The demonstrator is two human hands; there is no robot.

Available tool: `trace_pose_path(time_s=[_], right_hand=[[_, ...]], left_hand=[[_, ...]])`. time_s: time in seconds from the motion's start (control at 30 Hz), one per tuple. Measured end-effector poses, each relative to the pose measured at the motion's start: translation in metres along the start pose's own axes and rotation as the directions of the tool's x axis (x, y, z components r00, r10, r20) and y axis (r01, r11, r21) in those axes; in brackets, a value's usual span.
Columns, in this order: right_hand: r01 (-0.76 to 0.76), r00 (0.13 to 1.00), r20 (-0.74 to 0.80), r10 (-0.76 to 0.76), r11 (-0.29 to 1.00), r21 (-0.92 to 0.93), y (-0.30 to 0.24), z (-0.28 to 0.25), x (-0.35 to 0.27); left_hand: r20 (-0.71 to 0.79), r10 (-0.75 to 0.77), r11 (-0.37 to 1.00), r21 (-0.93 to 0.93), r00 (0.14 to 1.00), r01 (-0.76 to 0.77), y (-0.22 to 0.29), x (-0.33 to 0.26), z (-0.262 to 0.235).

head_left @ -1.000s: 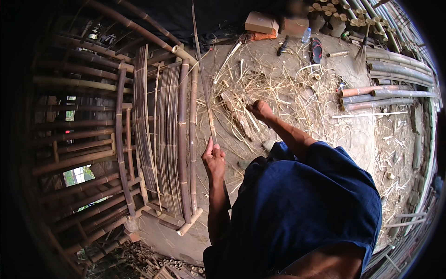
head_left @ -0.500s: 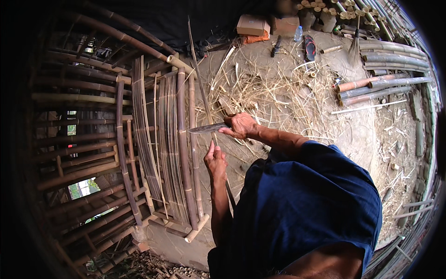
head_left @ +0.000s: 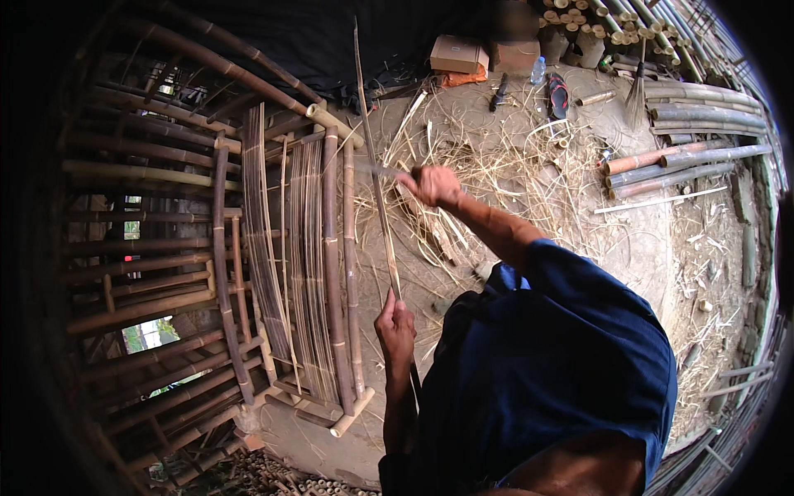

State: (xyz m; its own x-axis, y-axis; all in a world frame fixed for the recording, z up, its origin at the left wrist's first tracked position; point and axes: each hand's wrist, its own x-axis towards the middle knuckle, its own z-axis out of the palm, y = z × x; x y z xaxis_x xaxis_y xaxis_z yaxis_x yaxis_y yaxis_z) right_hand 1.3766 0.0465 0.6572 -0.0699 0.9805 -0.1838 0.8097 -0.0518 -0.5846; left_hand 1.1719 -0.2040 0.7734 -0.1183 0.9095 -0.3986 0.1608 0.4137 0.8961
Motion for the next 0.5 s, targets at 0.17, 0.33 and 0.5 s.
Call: trace_pose_path(time_s=[0.17,0.33,0.5], right_hand=[[-0.125,0.948,-0.195,0.253,0.855,0.503,0.019,-0.027,0.042],[0.447,0.695,-0.615,-0.373,0.894,-0.036,0.093,0.038,0.053],[-0.194,0.980,0.075,0.184,0.806,0.559,0.036,0.008,-0.011]], left_hand=[[-0.016,0.061,0.987,0.148,0.998,-0.058,-0.006,-0.030,-0.011],[-0.001,0.170,0.938,0.308,0.985,-0.162,-0.003,-0.027,-0.004],[-0.037,0.108,0.962,0.257,0.993,-0.095,-0.026,-0.037,-0.006]])
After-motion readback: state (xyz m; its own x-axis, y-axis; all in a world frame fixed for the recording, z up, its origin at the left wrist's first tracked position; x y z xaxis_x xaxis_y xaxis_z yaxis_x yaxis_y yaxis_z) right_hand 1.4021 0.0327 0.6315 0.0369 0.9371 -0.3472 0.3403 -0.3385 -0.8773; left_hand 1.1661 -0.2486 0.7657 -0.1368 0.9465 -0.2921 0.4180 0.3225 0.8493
